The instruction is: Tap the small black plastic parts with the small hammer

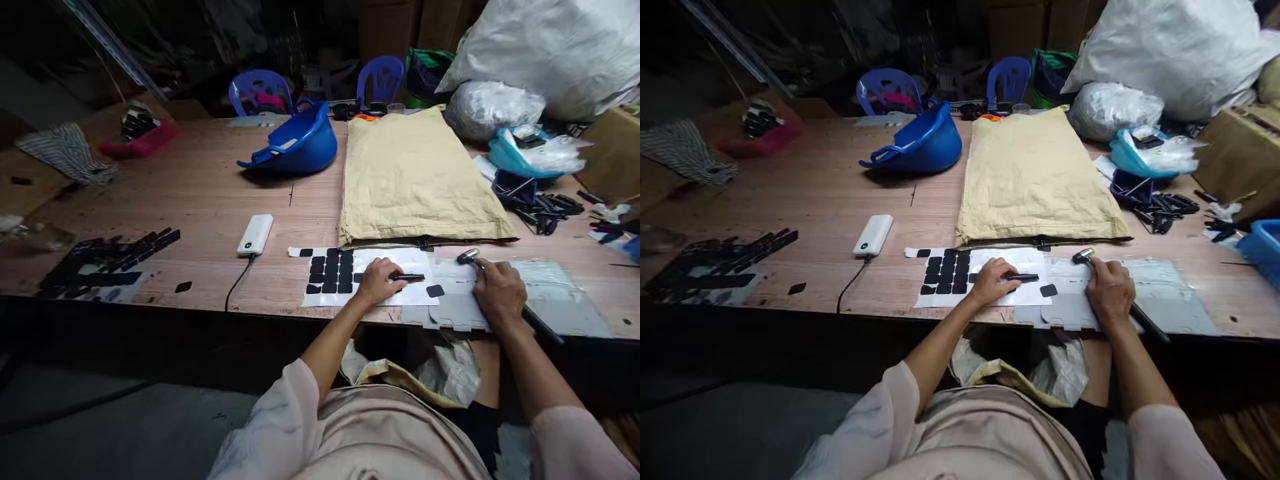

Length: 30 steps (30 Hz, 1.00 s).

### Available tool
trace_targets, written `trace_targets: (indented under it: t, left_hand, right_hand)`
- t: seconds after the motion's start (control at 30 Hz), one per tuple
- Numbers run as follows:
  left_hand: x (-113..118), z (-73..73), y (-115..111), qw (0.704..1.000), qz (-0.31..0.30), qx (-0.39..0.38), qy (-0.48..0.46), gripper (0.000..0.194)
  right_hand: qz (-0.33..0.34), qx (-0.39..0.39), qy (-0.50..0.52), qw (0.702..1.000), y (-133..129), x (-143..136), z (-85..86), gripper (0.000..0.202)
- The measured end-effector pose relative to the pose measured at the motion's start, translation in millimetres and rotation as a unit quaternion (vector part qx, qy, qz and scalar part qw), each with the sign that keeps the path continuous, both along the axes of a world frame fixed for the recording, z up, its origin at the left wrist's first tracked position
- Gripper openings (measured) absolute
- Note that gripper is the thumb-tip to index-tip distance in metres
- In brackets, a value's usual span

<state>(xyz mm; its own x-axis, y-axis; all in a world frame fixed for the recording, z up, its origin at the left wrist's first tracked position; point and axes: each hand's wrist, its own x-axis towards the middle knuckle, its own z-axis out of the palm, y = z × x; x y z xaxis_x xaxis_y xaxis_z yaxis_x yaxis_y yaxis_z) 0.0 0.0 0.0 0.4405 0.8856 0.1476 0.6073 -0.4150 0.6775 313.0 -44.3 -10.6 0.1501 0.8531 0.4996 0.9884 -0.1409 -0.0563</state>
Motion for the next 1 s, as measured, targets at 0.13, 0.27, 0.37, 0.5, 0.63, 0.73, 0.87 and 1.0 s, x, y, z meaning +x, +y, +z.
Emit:
trace_targets:
  t: [0.13, 0.27, 0.37, 0.5, 0.63, 0.73, 0.87, 1.0]
  left_hand:
    - [-3, 5.1, -8, 0.999, -0.003, 0.044, -0.009, 0.01]
    - [-15, 2.6, -61, 0.986, -0.081, 0.126, -0.073, 0.02]
    - [-25, -14.4, -116, 0.973, -0.183, 0.124, -0.073, 0.028]
    - [-31, -42.3, -161, 0.993, -0.108, -0.012, 0.048, 0.023]
    - [-31, -41.1, -161, 0.953, -0.035, -0.198, 0.225, 0.022]
    - [-29, -16.6, -150, 0.946, -0.082, -0.227, 0.216, 0.02]
    - [-18, 27.2, -113, 0.976, -0.103, -0.186, 0.042, 0.021]
    - [1, 55.3, -37, 0.993, 0.04, -0.099, 0.041, 0.026]
  right_hand:
    - [0.002, -0.01, 0.007, 1.0, -1, -1, 2.5, 0.032]
    - [-0.002, -0.019, 0.01, 1.0, -2, -4, 5.3, 0.033]
    - [-0.008, -0.025, 0.007, 1.0, -3, -6, 6.5, 0.033]
    - [-0.011, -0.025, 0.005, 1.0, -2, -8, 6.7, 0.033]
    - [-0.012, -0.017, 0.004, 1.0, -2, -9, 6.9, 0.032]
    - [-0.016, -0.014, 0.005, 1.0, -3, -10, 7.3, 0.032]
    - [-0.012, -0.021, 0.003, 1.0, -3, -11, 7.9, 0.032]
    - [-0.009, -0.023, 0.001, 1.0, -3, -11, 8.0, 0.032]
